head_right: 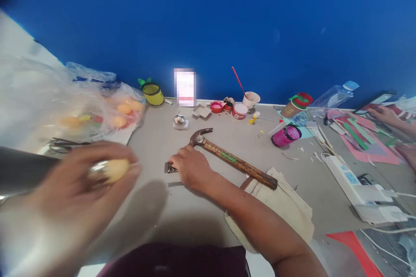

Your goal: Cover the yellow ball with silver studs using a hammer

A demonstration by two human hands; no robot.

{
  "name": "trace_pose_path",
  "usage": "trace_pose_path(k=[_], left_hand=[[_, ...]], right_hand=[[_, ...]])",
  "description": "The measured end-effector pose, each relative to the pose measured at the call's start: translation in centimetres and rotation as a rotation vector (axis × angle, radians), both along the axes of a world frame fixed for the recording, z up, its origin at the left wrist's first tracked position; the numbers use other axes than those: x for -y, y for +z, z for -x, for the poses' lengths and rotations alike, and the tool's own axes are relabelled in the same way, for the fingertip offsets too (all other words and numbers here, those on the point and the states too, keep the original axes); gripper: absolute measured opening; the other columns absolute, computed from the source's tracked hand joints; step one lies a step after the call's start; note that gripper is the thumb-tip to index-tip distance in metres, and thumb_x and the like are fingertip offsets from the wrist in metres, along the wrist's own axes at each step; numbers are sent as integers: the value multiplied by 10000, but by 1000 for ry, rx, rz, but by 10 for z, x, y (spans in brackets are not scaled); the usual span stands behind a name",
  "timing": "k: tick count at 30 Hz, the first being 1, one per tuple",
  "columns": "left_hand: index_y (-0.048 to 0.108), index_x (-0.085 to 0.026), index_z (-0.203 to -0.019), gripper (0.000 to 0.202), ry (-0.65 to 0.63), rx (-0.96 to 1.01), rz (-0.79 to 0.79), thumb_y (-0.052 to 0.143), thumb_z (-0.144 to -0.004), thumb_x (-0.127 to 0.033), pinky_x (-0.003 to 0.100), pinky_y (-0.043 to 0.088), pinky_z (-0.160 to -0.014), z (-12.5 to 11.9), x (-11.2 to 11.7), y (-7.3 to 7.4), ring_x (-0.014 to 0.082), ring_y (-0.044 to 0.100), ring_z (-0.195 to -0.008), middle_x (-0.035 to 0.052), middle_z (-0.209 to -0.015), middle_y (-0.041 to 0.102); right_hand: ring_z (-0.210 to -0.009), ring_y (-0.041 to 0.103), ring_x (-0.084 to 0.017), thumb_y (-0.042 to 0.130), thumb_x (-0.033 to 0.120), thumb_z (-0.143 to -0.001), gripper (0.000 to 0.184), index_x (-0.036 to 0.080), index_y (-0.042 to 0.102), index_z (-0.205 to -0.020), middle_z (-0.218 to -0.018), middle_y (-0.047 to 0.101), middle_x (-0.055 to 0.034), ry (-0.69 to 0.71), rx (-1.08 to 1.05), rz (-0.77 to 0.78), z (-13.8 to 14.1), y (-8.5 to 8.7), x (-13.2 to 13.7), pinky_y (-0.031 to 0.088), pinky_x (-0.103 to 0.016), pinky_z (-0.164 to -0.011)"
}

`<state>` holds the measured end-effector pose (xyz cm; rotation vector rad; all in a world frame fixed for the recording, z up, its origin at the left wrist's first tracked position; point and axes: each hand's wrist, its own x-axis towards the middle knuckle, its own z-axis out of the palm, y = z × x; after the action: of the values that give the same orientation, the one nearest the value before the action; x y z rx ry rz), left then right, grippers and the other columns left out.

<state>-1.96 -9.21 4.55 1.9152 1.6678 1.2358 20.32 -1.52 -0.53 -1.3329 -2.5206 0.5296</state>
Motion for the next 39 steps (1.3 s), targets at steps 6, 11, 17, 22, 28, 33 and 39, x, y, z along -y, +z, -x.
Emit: trace_pose_path(k=[6,11,17,22,28,33,39], left_hand=[[608,-206,-886,98,-139,124,408,619,-791,-227,218,408,-536,-50,-65,-5,99,504,-545,-55,-714,600],[595,-192,-852,105,-217,217,443,619,-753,-218,217,388,-549,-53,-59,-17,103,499,-583,-41,-729,602],[588,-185,-793,89,-147,293,405,618,-722,-230,212,372,-536,-60,-60,-12,92,457,-559,-57,-660,538],[593,-185,-788,102,-122,308,395,638,-718,-243,210,371,-543,-61,-59,-16,90,443,-566,-62,-651,526],[595,-191,-805,103,-156,277,391,645,-741,-254,215,367,-543,-62,-59,-18,95,445,-573,-57,-670,535],[584,-203,-911,152,-170,237,426,627,-772,-244,224,381,-553,-59,-57,-16,103,466,-573,-64,-680,531],[587,-216,-1070,223,-218,159,408,565,-851,-249,235,396,-570,-57,-56,-21,104,498,-587,-45,-792,621]], right_hand=[[-847,579,-173,539,156,-947,163,190,695,-982,-898,681,-27,-129,-552,202,-7,-2,-2,426,-303,-789],[-711,553,-137,639,327,-872,152,187,686,-906,-802,651,0,-242,-980,446,-7,-2,-5,437,-260,-664],[-660,540,-123,746,403,-795,234,179,715,-855,-753,662,-2,-246,-1100,561,-1,-2,-1,433,-259,-637],[-693,570,-131,747,343,-785,182,185,733,-875,-776,682,-4,-226,-1052,564,-3,-1,-2,450,-270,-674],[-732,603,-146,728,276,-772,91,194,713,-809,-784,696,-2,-179,-953,551,-10,6,-4,462,-284,-709],[-691,562,-141,745,340,-770,154,198,688,-768,-732,652,3,-230,-1016,526,-8,10,-2,450,-279,-665],[-692,557,-138,794,424,-753,247,199,696,-777,-738,654,-2,-245,-1116,550,-8,10,-1,449,-272,-651]])
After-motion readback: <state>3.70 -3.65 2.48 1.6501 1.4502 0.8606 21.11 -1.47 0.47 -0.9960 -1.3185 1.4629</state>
